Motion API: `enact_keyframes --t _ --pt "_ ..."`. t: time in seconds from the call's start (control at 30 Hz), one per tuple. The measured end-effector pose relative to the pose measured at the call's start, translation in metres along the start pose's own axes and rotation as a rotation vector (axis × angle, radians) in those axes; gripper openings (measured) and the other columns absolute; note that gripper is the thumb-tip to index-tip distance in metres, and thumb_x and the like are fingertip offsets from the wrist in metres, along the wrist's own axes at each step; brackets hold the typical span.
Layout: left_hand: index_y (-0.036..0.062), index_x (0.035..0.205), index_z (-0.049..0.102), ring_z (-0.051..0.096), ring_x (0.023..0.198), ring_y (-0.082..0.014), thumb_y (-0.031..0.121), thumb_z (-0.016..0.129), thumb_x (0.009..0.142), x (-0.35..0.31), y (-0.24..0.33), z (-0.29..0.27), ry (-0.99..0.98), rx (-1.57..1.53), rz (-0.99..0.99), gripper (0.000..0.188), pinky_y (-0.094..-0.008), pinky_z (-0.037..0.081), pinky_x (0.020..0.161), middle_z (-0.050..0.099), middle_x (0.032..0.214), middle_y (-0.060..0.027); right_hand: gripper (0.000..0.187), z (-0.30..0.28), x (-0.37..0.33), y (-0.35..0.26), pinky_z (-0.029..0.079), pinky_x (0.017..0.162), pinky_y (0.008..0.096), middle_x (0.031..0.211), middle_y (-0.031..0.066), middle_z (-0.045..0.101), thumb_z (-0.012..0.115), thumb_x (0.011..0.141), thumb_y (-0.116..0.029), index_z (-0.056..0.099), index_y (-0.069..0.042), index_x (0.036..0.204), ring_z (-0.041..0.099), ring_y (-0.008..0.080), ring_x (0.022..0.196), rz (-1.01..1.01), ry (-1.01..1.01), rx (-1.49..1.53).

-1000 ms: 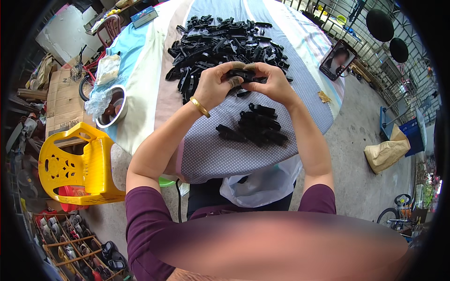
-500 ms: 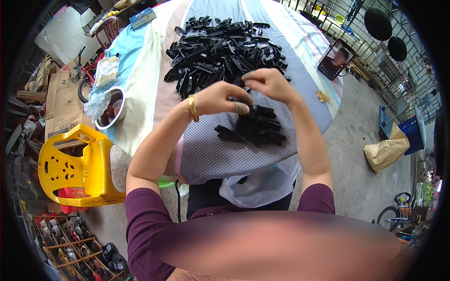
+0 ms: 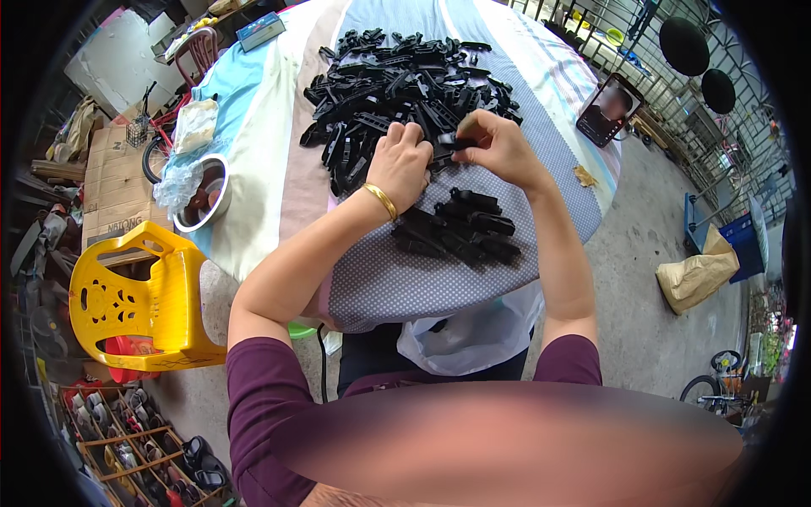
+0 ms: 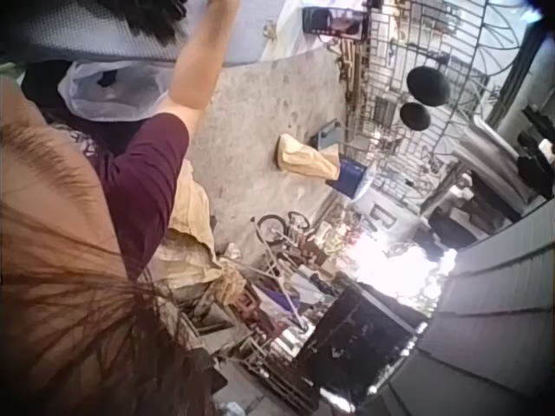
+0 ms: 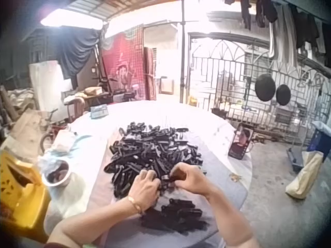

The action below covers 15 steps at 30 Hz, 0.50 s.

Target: Assembling and inspecting small black plastic components by hand on a table.

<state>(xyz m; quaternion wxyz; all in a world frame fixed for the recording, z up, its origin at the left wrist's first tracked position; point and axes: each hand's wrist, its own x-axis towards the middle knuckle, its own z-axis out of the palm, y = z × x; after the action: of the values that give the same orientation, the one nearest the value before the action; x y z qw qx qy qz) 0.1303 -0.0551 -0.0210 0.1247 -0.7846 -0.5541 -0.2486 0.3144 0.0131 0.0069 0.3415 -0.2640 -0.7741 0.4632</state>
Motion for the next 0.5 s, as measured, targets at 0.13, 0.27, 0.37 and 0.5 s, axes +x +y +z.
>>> enact_keyframes --t 0.13,0.27,0.37,0.5 --pt "0.0064 0.077 0.059 0.049 0.091 -0.0257 0.008 0.058 0.070 0.006 -0.010 0.003 -0.136 -0.166 0.158 0.007 -0.0331 0.042 0.080 0.055 0.091 -0.0089 0.018 0.003 0.001 -0.009 0.051 0.070 0.0243 0.087 0.0046 0.061 0.068 0.071 0.005 0.061 0.001 0.088 0.060 0.0116 0.081 -0.094 0.108 -0.046" --pt "0.0038 0.085 0.057 0.055 0.082 -0.0291 -0.003 0.056 0.068 0.005 -0.010 0.007 -0.124 -0.379 0.057 0.019 -0.0356 0.047 0.077 0.060 0.084 -0.0126 0.024 0.006 0.003 -0.006 0.050 0.069 0.0225 0.088 0.0036 0.061 0.064 0.069 0.006 0.064 0.000 0.092 0.060 0.0116 0.081 -0.203 0.130 -0.167" --pt "0.0024 0.093 0.059 0.060 0.079 -0.0264 -0.005 0.055 0.072 0.006 -0.009 0.005 0.048 -0.545 -0.157 0.023 -0.0322 0.048 0.073 0.061 0.089 -0.0134 0.025 0.010 0.000 -0.009 0.049 0.069 0.0227 0.091 0.0052 0.063 0.061 0.068 0.007 0.065 -0.001 0.092 0.060 0.0121 0.082 -0.286 0.115 -0.273" --pt "-0.0010 0.115 0.056 0.059 0.079 -0.0090 -0.003 0.048 0.081 0.020 -0.017 -0.023 -0.274 -1.092 -0.505 0.035 -0.0209 0.049 0.070 0.062 0.098 -0.0063 0.024 0.016 -0.001 -0.002 0.050 0.072 0.0273 0.096 0.0094 0.064 0.064 0.068 0.004 0.066 -0.001 0.092 0.062 0.0185 0.085 -0.425 0.109 -0.384"
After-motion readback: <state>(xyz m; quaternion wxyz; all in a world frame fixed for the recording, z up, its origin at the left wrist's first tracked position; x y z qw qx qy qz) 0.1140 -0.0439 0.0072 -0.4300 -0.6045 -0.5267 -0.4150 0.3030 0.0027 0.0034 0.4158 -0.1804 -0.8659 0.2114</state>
